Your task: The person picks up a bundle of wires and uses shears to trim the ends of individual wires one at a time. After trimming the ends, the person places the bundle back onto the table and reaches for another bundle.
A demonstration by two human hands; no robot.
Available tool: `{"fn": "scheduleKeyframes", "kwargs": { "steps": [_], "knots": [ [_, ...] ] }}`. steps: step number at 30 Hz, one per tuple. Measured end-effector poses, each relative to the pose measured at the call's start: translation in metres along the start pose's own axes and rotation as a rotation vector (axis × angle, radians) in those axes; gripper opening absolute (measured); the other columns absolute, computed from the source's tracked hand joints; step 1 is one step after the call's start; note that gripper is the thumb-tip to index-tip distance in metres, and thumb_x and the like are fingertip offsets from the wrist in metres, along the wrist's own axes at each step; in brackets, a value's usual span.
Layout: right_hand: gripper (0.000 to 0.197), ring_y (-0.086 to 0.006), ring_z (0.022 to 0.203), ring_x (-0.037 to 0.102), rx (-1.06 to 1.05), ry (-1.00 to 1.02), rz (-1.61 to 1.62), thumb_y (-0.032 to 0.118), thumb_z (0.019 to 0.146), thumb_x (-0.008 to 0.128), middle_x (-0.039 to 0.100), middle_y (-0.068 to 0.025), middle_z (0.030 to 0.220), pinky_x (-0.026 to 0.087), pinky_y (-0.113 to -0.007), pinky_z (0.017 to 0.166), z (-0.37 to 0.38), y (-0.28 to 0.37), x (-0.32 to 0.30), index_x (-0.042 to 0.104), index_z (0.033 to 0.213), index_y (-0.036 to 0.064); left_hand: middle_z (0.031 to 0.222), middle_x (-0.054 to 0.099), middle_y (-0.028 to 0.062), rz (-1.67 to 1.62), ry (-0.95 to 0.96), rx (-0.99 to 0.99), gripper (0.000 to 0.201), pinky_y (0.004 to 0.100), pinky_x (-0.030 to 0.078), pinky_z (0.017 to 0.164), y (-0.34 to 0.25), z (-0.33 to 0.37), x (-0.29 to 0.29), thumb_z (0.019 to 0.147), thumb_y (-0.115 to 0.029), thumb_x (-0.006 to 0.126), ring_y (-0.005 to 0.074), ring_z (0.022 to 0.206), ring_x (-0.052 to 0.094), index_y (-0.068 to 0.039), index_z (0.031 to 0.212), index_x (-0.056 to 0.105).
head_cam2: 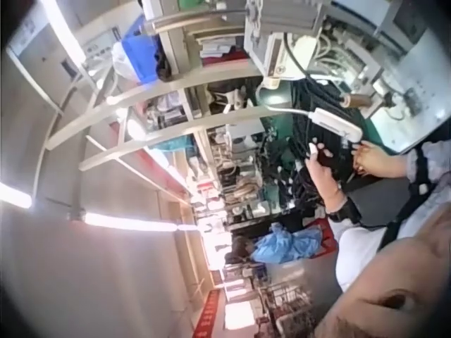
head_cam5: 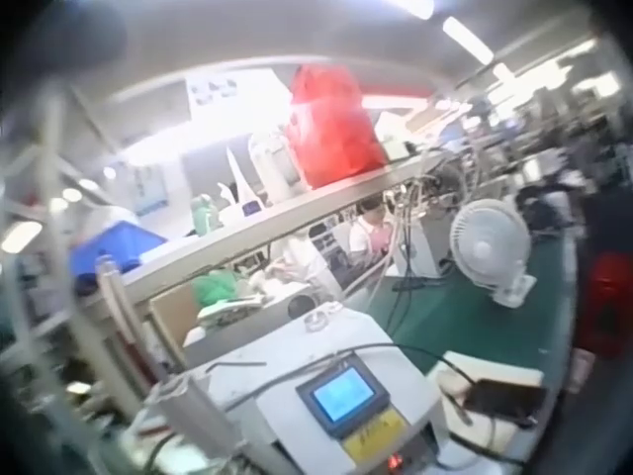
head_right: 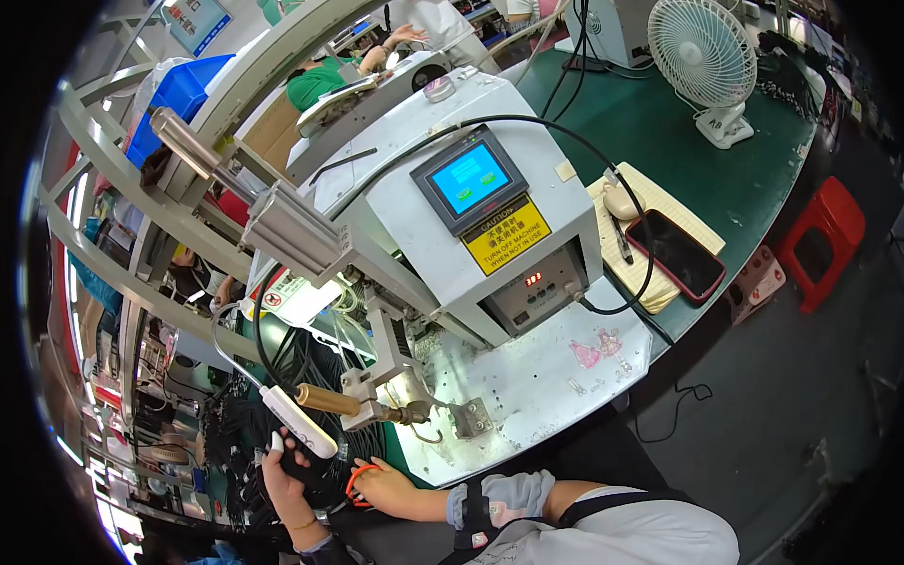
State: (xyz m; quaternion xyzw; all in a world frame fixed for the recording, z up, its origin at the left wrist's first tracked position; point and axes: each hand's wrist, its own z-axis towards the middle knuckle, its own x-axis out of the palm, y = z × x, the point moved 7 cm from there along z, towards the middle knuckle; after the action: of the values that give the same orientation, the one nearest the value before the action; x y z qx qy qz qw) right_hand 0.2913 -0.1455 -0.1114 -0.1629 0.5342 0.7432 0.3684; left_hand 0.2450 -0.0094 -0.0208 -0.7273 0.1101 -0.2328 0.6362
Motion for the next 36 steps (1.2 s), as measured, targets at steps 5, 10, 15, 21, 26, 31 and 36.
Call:
{"fn": "scheduleKeyframes", "kwargs": {
  "steps": [5, 10, 15, 21, 26, 31, 36],
  "knots": [
    [0.028, -0.0238, 0.117, 0.041, -0.002, -0.08, -0.053, 0.014, 0.078, 0.044, 0.053, -0.0118, 0.115, 0.028, -0.04, 0.098, 0.0, -0.002, 0.005, 0.053, 0.101, 0.001, 0.067, 0.054, 0.0038, 0.184, -0.029, -0.106, 0.021, 0.0284, 0.04, 0.039, 0.009, 0.011, 0.022, 0.081, -0.014, 0.046, 0.0167, 0.045, 0.049, -0.001, 0.097, 0.052],
    [0.031, -0.0215, 0.115, 0.043, -0.049, -0.139, -0.104, 0.014, 0.08, 0.043, 0.05, -0.0123, 0.118, 0.028, -0.04, 0.099, -0.001, -0.002, 0.001, 0.05, 0.107, 0.0016, 0.065, 0.052, 0.002, 0.059, 0.049, -0.002, 0.023, 0.0269, 0.038, 0.039, -0.017, -0.02, 0.007, 0.081, -0.018, 0.048, 0.0147, 0.044, 0.046, -0.002, 0.097, 0.051],
    [0.031, -0.0206, 0.113, 0.045, -0.063, -0.196, -0.096, 0.014, 0.08, 0.043, 0.051, -0.0122, 0.117, 0.027, -0.04, 0.099, -0.002, -0.005, -0.005, 0.05, 0.108, 0.0019, 0.064, 0.049, -0.0011, -0.136, -0.027, 0.132, 0.025, 0.0247, 0.034, 0.039, -0.04, -0.035, -0.021, 0.082, -0.02, 0.048, 0.0115, 0.042, 0.041, -0.002, 0.099, 0.051],
    [0.032, -0.0207, 0.113, 0.045, -0.021, -0.094, -0.037, 0.013, 0.077, 0.046, 0.052, -0.0107, 0.115, 0.029, -0.039, 0.098, -0.004, -0.004, -0.008, 0.051, 0.107, 0.0025, 0.067, 0.047, -0.0037, -0.141, -0.083, 0.301, 0.027, 0.0232, 0.031, 0.042, -0.075, -0.058, -0.03, 0.083, -0.02, 0.048, 0.0088, 0.045, 0.037, -0.003, 0.104, 0.049],
    [0.03, -0.0203, 0.113, 0.046, 0.015, -0.123, -0.089, 0.01, 0.073, 0.049, 0.053, -0.0098, 0.114, 0.031, -0.038, 0.096, 0.002, -0.006, -0.011, 0.055, 0.102, 0.0036, 0.079, 0.051, -0.0033, -0.188, 0.037, 0.14, 0.042, 0.0237, 0.033, 0.052, -0.08, -0.009, -0.065, 0.081, -0.019, 0.048, 0.0091, 0.057, 0.038, -0.003, 0.119, 0.042],
    [0.034, -0.0199, 0.114, 0.045, -0.063, -0.176, -0.144, 0.009, 0.071, 0.052, 0.053, -0.0092, 0.114, 0.031, -0.037, 0.096, 0.002, -0.003, -0.012, 0.054, 0.104, 0.0035, 0.088, 0.055, -0.0012, -0.227, 0.17, 0.303, 0.037, 0.0234, 0.035, 0.055, -0.146, -0.02, -0.077, 0.084, -0.013, 0.043, 0.0102, 0.061, 0.042, -0.003, 0.12, 0.041],
    [0.035, -0.0194, 0.116, 0.042, -0.055, -0.15, -0.162, 0.008, 0.071, 0.053, 0.052, -0.0082, 0.117, 0.029, -0.038, 0.098, 0.0, -0.002, -0.012, 0.053, 0.105, 0.0034, 0.083, 0.053, 0.0001, -0.389, -0.055, 0.456, 0.033, 0.0215, 0.035, 0.053, -0.191, -0.048, -0.122, 0.087, -0.014, 0.041, 0.0096, 0.06, 0.041, -0.003, 0.119, 0.042]
  ]
}}
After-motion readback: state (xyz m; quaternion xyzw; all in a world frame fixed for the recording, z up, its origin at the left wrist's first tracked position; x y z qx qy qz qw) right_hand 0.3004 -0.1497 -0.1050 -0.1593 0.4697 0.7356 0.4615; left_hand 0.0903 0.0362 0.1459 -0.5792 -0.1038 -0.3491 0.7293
